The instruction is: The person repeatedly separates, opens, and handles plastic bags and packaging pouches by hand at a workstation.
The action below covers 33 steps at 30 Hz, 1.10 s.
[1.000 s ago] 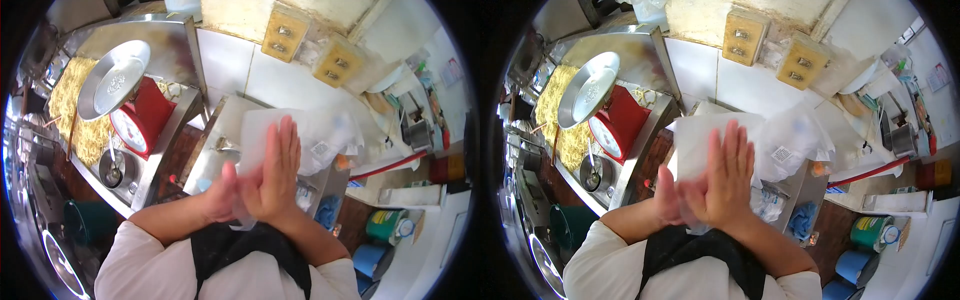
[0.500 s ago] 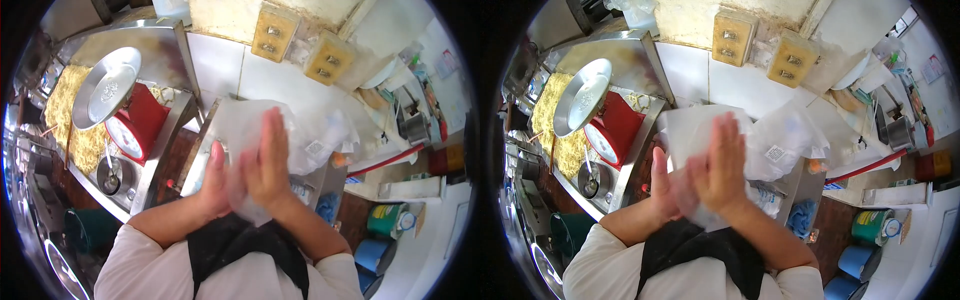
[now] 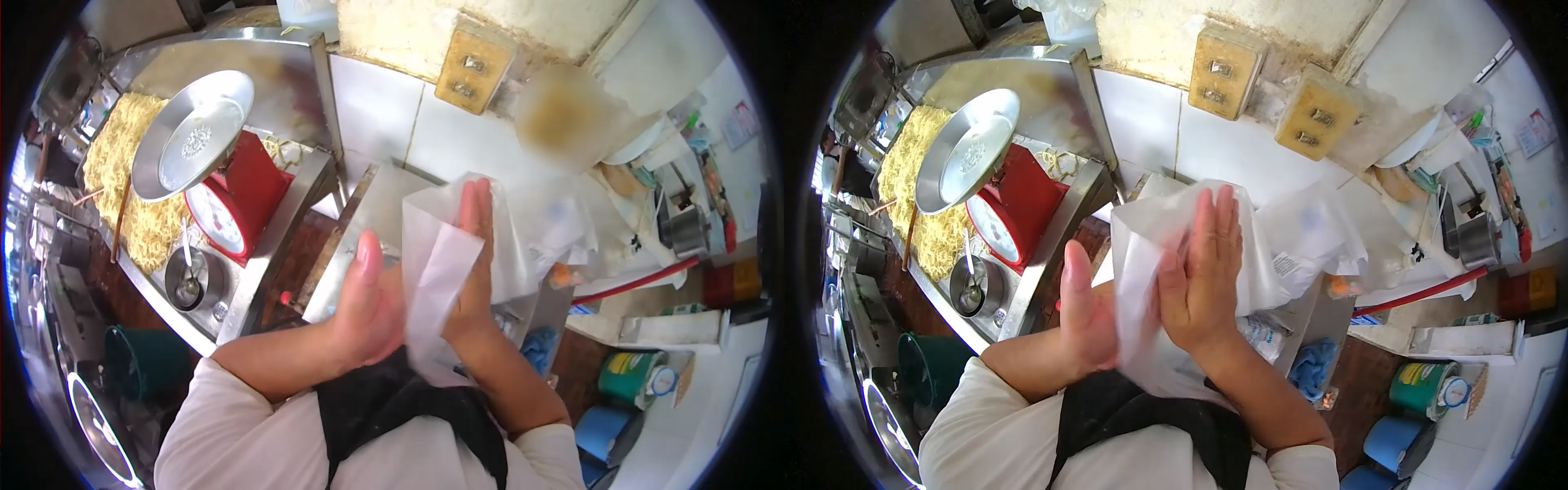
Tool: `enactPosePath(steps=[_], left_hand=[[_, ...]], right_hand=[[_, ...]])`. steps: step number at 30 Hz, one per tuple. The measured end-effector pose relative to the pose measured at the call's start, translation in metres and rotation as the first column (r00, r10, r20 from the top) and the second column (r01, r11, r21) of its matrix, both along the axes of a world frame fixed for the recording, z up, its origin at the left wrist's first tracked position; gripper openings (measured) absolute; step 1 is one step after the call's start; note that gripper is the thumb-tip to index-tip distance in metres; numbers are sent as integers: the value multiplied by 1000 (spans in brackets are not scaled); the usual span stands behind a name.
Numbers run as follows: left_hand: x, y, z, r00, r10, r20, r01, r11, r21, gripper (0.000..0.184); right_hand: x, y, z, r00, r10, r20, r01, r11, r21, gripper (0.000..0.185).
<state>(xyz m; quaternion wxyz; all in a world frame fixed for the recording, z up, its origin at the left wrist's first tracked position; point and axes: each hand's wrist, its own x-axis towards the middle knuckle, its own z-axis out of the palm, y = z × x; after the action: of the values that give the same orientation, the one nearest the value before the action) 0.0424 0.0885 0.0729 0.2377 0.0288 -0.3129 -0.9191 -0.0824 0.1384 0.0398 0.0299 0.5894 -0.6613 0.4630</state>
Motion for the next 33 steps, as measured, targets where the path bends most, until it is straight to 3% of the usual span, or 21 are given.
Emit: enactPosePath(steps=[2, 3, 4, 6, 8, 11, 12, 15, 16, 19, 20, 23, 27, 30, 33], left_hand=[[-5, 6, 4, 999, 28, -37, -26, 999, 29, 105], [1, 1, -33, 857, 56, -512, 334, 697, 635, 108], [-11, 0, -41, 796, 62, -602, 366, 743, 561, 110], [-19, -7, -41, 878, -58, -474, 277, 870, 407, 113], [-4, -19, -12, 989, -131, 70, 120, 982, 146, 115], [5, -22, -10, 985, -94, 142, 81, 992, 94, 120], [13, -21, -10, 993, -99, 71, 87, 984, 158, 115], [26, 1, -10, 974, 31, 225, 14, 980, -197, 111], [25, 3, -7, 994, -36, 103, 48, 992, -114, 98], [21, 1, -16, 954, 17, 298, -26, 999, 27, 85], [19, -1, -13, 956, 2, 292, -28, 996, 84, 71], [19, 2, -19, 965, 13, 261, -47, 991, 123, 59], [17, 4, -23, 949, 15, 315, -68, 985, 158, 52], [16, 5, -25, 943, 22, 332, -78, 984, 157, 49], [16, 2, -33, 938, 30, 344, -95, 980, 175, 46]], right_hand=[[26, 5, 19, 989, 72, -132, -73, 997, -2, 73], [26, 6, 9, 981, 71, -181, -73, 997, -6, 74], [26, 7, 0, 971, 69, -228, -73, 997, -11, 74], [13, -2, -11, 974, 34, -226, -36, 999, -6, 74], [-3, -2, -7, 999, -14, -43, 17, 998, 67, 73], [6, 4, 8, 996, -78, -47, 89, 950, 300, 73], [5, 5, 2, 988, -52, -145, 88, 963, 256, 73], [3, 7, -6, 989, -56, -140, 91, 961, 260, 72], [6, 7, -10, 990, -56, -131, 89, 962, 260, 72], [9, 2, -15, 994, -28, -102, 51, 971, 234, 72], [10, 3, -14, 997, -13, -73, 29, 975, 219, 73], [9, 6, -12, 997, 13, -81, 4, 979, 206, 75], [6, 10, -12, 997, 42, -66, -31, 986, 164, 77], [8, 10, -24, 998, 29, 46, -33, 995, 93, 73], [1, 14, -14, 997, 57, -44, -49, 982, 181, 68]])
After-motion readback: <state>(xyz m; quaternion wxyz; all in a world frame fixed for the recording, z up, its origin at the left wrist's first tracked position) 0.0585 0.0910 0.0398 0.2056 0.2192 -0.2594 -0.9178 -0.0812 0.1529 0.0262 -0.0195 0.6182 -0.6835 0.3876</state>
